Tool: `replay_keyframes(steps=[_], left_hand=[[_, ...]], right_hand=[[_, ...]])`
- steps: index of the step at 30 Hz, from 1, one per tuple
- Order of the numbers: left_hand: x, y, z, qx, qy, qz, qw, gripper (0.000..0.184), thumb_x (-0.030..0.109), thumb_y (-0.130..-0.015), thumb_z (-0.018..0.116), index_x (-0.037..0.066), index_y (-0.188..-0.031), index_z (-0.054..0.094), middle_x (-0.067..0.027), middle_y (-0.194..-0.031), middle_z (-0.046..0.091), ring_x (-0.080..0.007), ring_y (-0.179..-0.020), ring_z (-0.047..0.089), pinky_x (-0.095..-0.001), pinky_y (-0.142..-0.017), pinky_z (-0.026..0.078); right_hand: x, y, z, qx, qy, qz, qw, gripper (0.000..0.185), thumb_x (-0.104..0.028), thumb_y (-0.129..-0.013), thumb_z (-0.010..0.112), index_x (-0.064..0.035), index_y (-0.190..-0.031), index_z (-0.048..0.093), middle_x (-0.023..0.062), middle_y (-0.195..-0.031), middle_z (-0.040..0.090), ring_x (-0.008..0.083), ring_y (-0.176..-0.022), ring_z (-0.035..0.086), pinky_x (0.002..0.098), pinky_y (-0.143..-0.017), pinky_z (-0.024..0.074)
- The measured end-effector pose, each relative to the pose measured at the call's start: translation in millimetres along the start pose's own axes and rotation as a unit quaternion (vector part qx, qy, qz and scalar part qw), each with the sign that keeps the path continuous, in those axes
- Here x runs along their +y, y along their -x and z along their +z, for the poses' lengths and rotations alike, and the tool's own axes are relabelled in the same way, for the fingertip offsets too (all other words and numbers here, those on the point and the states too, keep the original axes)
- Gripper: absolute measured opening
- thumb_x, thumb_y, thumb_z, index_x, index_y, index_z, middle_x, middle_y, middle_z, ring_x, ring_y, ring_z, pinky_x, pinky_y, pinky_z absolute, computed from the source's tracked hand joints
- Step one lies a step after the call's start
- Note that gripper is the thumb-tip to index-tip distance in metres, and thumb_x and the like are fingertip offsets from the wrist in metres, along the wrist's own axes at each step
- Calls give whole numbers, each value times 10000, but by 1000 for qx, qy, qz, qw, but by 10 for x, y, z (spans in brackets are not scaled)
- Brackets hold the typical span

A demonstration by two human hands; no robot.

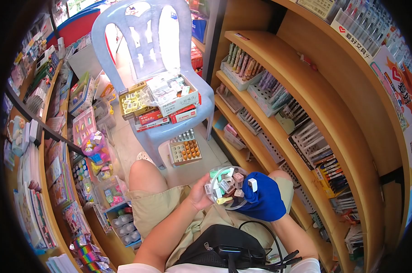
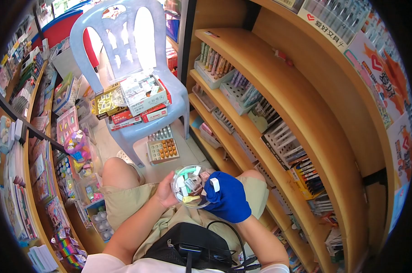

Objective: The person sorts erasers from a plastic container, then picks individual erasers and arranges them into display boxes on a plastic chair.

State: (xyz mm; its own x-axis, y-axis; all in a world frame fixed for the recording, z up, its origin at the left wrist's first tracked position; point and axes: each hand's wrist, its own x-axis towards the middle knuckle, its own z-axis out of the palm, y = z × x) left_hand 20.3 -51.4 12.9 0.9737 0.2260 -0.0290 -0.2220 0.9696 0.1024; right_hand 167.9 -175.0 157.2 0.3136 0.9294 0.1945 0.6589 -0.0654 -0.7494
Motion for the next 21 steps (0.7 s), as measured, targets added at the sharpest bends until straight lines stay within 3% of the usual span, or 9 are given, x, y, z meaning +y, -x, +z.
replay_keyframes(steps=[2, 5, 8, 11, 12, 15, 17, 19, 21], left_hand=[[-5, -1, -3, 17, -7, -1, 1000, 581, 443, -978, 433, 37, -1393, 420, -161, -1335, 538, -314, -1214, 536, -484, -1045, 410], [-12, 5, -3, 34, -19, 1, 999, 584, 454, -977, 434, 43, -1392, 422, -162, -1332, 539, -312, -1213, 536, -485, -1043, 412], [-22, 4, -45, 28, -24, 1, 999, 588, 462, -974, 439, 48, -1392, 422, -165, -1336, 534, -314, -1213, 534, -486, -1047, 408], [-27, 12, -35, 42, -32, 1, 999, 590, 465, -971, 451, 52, -1391, 422, -164, -1336, 533, -317, -1210, 536, -487, -1047, 407], [-27, 14, -17, 51, -36, 1, 998, 591, 465, -969, 456, 53, -1391, 422, -163, -1335, 533, -317, -1208, 536, -487, -1047, 407], [-28, 3, 31, 75, -45, 4, 996, 587, 461, -965, 471, 55, -1387, 427, -158, -1321, 543, -315, -1200, 543, -480, -1044, 412], [-35, 3, -4, 73, -48, -1, 996, 580, 454, -965, 475, 56, -1384, 431, -151, -1309, 552, -303, -1192, 549, -470, -1044, 412], [-48, -6, -49, 79, -58, -2, 995, 586, 450, -963, 475, 55, -1393, 423, -153, -1327, 542, -303, -1215, 533, -474, -1056, 399], [-56, -14, -88, 92, -76, 0, 993, 608, 446, -958, 470, 51, -1415, 405, -163, -1375, 512, -315, -1268, 495, -491, -1079, 370]], right_hand=[[22, 7, 6, -5, 0, 4, 1000, 132, -181, -853, 667, -82, -776, 626, 116, -712, 596, 308, -675, 595, 372, -605, 470], [-21, -12, 33, 5, 104, -59, 993, 85, -147, -835, 657, -63, -834, 642, 123, -783, 625, 313, -734, 611, 376, -644, 490], [181, 113, 172, 39, 195, -182, 963, 299, -102, -704, 754, -62, -980, 645, 115, -902, 634, 315, -784, 611, 357, -648, 486], [198, 123, 160, -18, 187, -168, 968, 409, -74, -672, 759, -62, -1062, 636, 114, -984, 638, 318, -822, 619, 362, -682, 504], [211, 138, 218, 14, 142, -124, 982, 407, -59, -657, 764, -55, -1044, 636, 111, -980, 637, 305, -850, 621, 360, -727, 509], [304, 176, 254, -33, -70, 30, 997, 388, -54, -660, 758, -50, -1029, 639, 106, -995, 631, 292, -900, 615, 353, -758, 505], [300, 197, 279, -50, -56, 5, 997, 337, -49, -684, 737, -53, -1007, 643, 108, -993, 622, 298, -940, 597, 367, -784, 497], [284, 185, 287, -60, 28, -79, 995, 271, -50, -713, 706, -58, -977, 644, 111, -984, 613, 310, -964, 580, 388, -823, 481], [254, 122, 276, -62, 181, -221, 956, 191, -57, -749, 666, -63, -938, 642, 117, -967, 602, 328, -972, 563, 416, -874, 457]])
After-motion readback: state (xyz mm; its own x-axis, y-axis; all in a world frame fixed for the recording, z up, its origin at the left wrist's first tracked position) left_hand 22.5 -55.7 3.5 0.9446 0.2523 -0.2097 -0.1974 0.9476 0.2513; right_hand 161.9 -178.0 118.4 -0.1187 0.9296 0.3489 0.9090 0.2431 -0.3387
